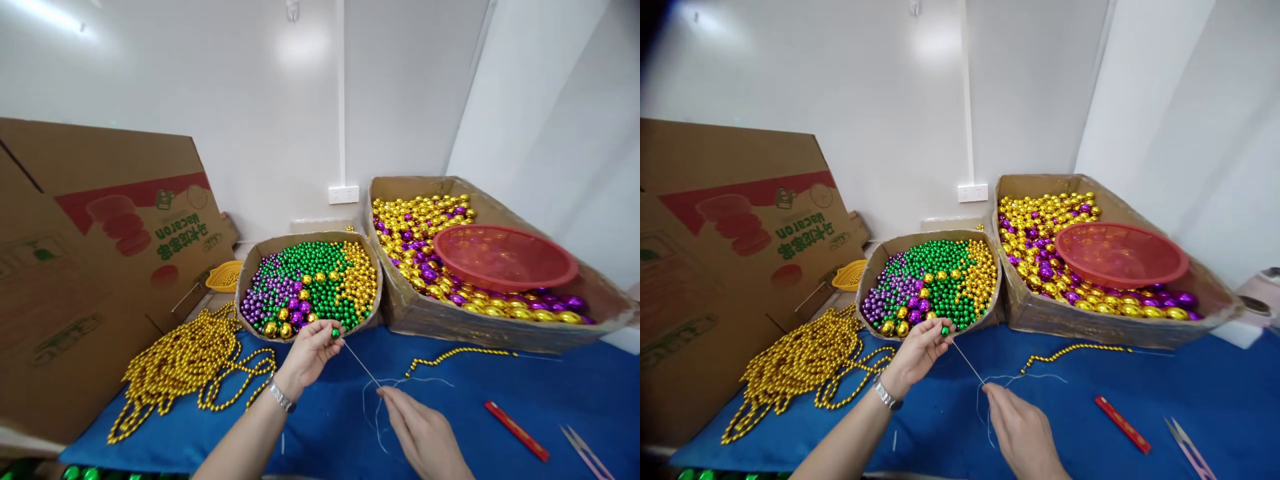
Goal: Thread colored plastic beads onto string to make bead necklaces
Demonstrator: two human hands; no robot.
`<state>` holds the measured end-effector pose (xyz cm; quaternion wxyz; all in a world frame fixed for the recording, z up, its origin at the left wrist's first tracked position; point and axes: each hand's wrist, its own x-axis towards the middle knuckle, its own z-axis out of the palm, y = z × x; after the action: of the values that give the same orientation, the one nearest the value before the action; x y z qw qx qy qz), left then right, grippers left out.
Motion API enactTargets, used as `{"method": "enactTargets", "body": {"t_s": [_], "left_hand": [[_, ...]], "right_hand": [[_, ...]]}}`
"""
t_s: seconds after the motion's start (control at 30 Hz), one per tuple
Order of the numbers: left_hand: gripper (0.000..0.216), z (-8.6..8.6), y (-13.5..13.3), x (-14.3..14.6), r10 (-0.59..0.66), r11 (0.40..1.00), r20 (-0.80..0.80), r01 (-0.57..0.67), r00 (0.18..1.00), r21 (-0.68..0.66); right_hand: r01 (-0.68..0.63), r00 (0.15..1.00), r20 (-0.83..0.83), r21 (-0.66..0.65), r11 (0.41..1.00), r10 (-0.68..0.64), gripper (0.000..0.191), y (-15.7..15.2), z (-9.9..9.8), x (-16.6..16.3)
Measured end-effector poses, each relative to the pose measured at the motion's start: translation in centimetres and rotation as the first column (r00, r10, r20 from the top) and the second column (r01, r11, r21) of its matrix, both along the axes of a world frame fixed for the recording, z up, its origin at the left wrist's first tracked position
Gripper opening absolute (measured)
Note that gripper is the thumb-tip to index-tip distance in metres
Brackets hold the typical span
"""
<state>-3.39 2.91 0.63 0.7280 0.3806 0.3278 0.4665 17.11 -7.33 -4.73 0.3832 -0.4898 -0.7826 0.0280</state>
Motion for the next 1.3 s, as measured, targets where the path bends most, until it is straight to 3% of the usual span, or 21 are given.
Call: {"method": "enactTargets", "body": {"t_s": [0.13,0.5,0.63,0.8,0.87,0.93,1.0,1.17,1.3], "left_hand": [[0.024,-0.2,-1.0,0.1,0.054,0.997,0.063,-0.05,0.997,-0.064],[0.026,-0.4,-1.6,0.0,0.091,0.996,0.015,-0.091,0.996,-0.004],[0.025,-1.3,-2.4,0.3,0.152,0.977,-0.149,-0.126,0.977,0.174],[0.034,-1.6,-3.2,0.1,0.175,0.901,-0.392,0.014,0.903,0.435],[0.031,-1.1,-2.5,-1.0,0.35,0.803,-0.514,0.032,0.783,0.595],[0.026,-0.5,-1.3,-2.6,0.577,0.654,-0.587,0.11,0.568,0.749],[0.025,-0.1,0.0,-4.2,0.693,0.564,-0.613,0.244,0.379,0.789],[0.028,0.1,2.9,-4.8,0.741,0.543,-0.664,0.491,0.101,0.681],[0.017,0.1,5.0,-3.0,0.659,0.584,-0.752,0.608,0.032,0.538]], "right_hand": [[0.01,0.997,0.073,0.036,0.999,-0.013,0.033,-0.2,0.2,-0.2],[0.009,0.984,0.178,0.054,0.998,-0.019,0.034,-0.2,-0.7,0.3],[0.015,0.979,0.204,0.036,0.999,-0.022,0.036,-0.3,-1.2,0.1],[0.02,0.983,0.178,0.087,0.996,-0.036,0.035,-0.4,-1.9,-0.1],[0.022,0.989,0.144,0.089,0.996,-0.034,0.033,-0.3,-2.1,0.2],[0.042,0.991,0.123,0.099,0.994,-0.054,0.032,-0.3,-2.4,0.5],[0.058,0.99,0.121,0.09,0.994,-0.069,0.032,-0.3,-2.8,0.8],[0.066,0.988,0.141,0.013,0.998,-0.067,0.033,-0.1,-3.3,0.4],[0.09,0.986,0.139,0.029,0.996,-0.093,0.036,0.1,-2.8,-0.1]]}}
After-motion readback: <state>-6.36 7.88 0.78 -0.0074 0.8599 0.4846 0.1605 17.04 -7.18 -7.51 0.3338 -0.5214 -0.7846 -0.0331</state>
